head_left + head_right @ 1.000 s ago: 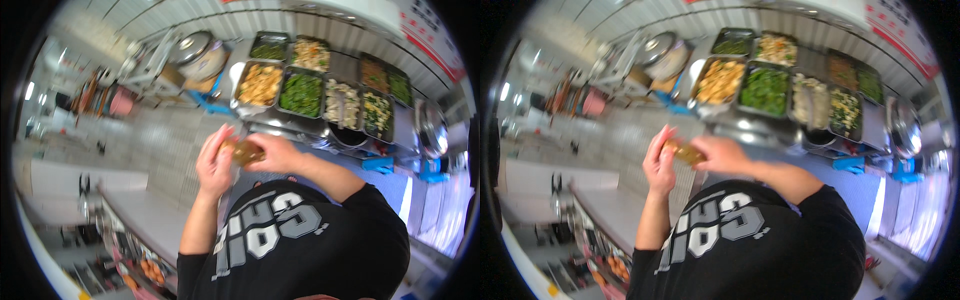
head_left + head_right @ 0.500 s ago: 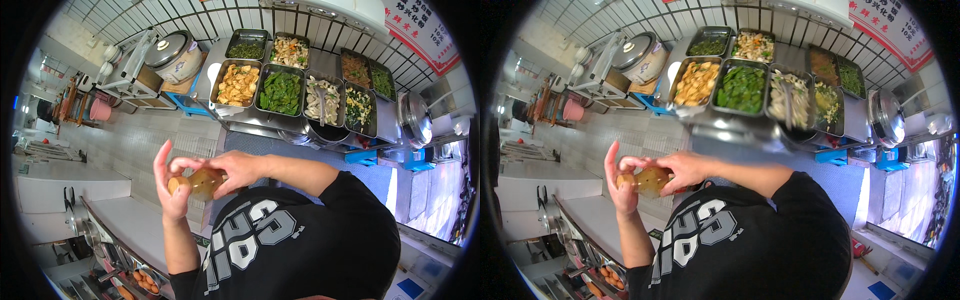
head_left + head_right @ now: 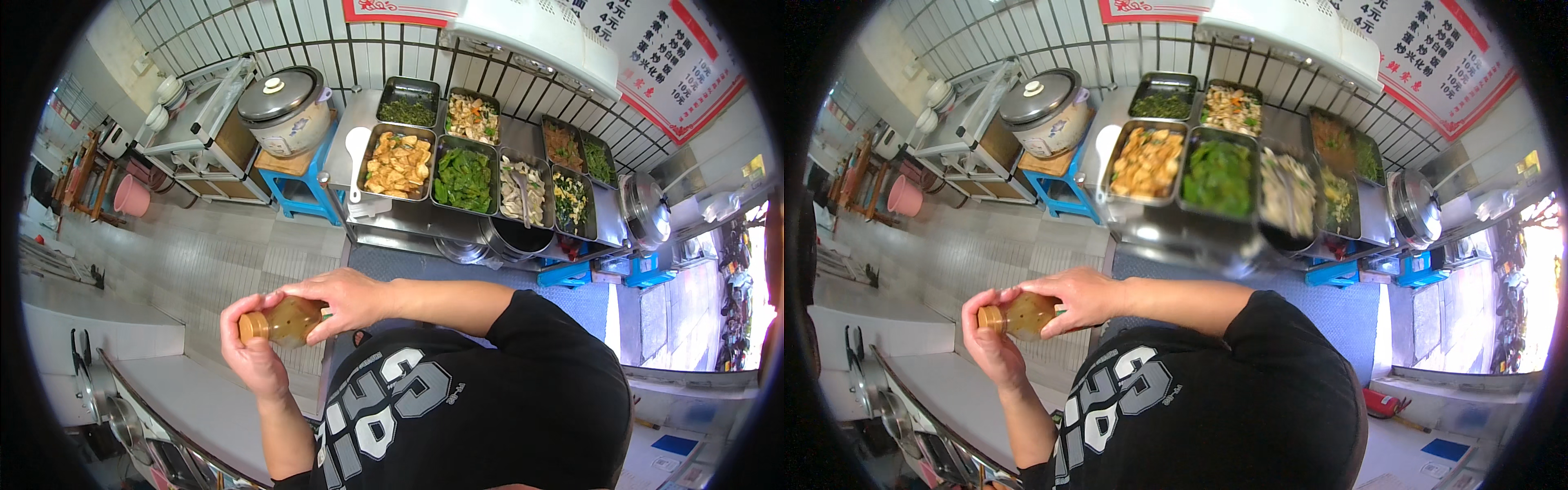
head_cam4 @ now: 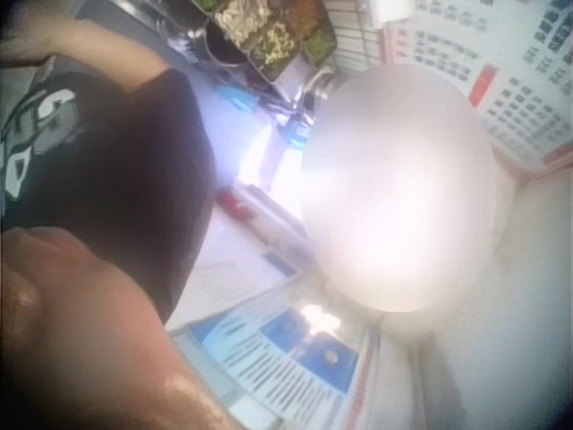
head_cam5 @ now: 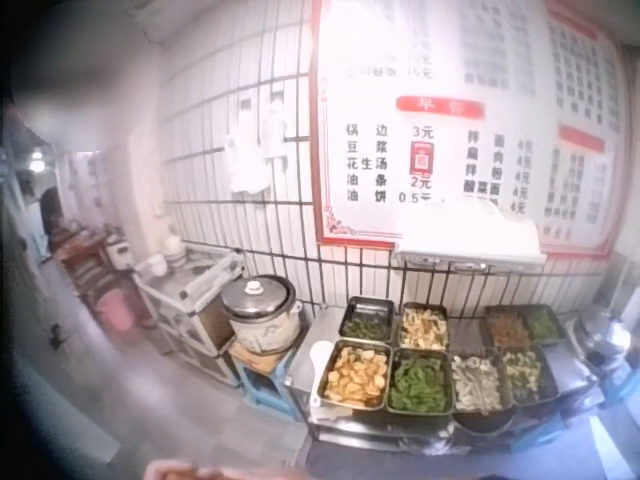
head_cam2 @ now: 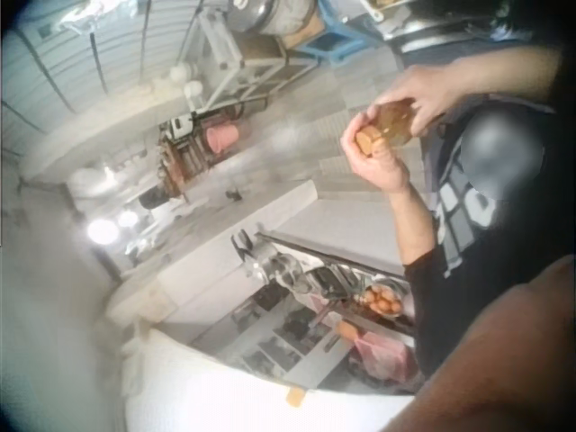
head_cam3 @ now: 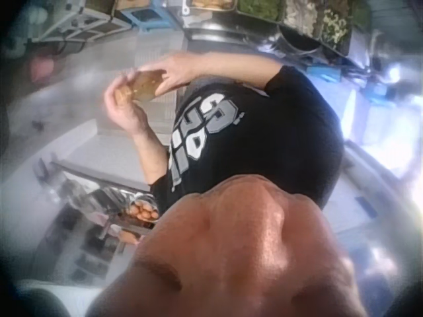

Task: The person retrieves a sauce bottle from a shelf, opens it, and uses a ladle to pour sauce over several trays of prepared food. They then close the bottle, return it to the shelf, and clean a wok and a cutting board.

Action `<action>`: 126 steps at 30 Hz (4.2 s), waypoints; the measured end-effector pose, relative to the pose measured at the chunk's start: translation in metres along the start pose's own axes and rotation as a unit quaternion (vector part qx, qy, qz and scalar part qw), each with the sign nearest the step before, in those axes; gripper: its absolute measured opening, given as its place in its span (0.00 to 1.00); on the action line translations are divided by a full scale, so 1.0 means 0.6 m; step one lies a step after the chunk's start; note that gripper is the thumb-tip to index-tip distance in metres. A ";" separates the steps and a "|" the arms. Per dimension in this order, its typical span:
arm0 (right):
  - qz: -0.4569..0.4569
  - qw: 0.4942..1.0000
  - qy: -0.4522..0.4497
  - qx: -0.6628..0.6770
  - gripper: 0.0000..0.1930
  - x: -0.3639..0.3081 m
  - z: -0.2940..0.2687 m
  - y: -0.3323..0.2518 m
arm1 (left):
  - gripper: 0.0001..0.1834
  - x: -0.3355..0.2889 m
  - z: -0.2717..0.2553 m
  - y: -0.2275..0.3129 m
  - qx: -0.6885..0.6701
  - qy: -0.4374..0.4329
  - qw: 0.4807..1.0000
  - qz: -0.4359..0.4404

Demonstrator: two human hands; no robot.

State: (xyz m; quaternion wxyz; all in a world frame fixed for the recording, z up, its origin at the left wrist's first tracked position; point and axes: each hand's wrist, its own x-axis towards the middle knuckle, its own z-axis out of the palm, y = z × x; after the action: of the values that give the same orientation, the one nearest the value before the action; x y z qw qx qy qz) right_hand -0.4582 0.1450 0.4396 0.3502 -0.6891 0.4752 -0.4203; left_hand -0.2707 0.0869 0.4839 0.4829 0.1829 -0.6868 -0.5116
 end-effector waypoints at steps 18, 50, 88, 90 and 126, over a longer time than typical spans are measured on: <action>0.108 0.993 -0.021 0.038 0.43 0.096 -0.011 0.033 | 0.38 0.117 -0.039 -0.069 -0.067 -0.084 0.989 -0.103; 0.548 0.680 0.310 -0.377 0.18 -0.343 -0.751 0.625 | 0.35 0.153 0.220 -0.304 0.160 -0.020 0.953 -0.256; 0.413 0.441 0.768 0.213 0.18 -0.744 -0.248 0.459 | 0.35 0.135 0.198 -0.336 0.117 -0.150 0.951 -0.243; 0.493 0.492 0.690 0.195 0.16 -0.752 -0.259 0.483 | 0.35 0.139 0.223 -0.337 0.103 -0.151 0.954 -0.239; 0.539 0.377 0.753 0.015 0.15 -0.805 -0.295 0.452 | 0.34 0.187 0.384 -0.386 0.092 -0.217 0.943 -0.237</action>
State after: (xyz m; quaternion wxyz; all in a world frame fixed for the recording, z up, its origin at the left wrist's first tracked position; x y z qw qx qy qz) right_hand -0.8115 0.5069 0.1522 0.0108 0.3185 0.8078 -0.4960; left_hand -0.5754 0.0295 0.3316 0.1682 0.2690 -0.7557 -0.5729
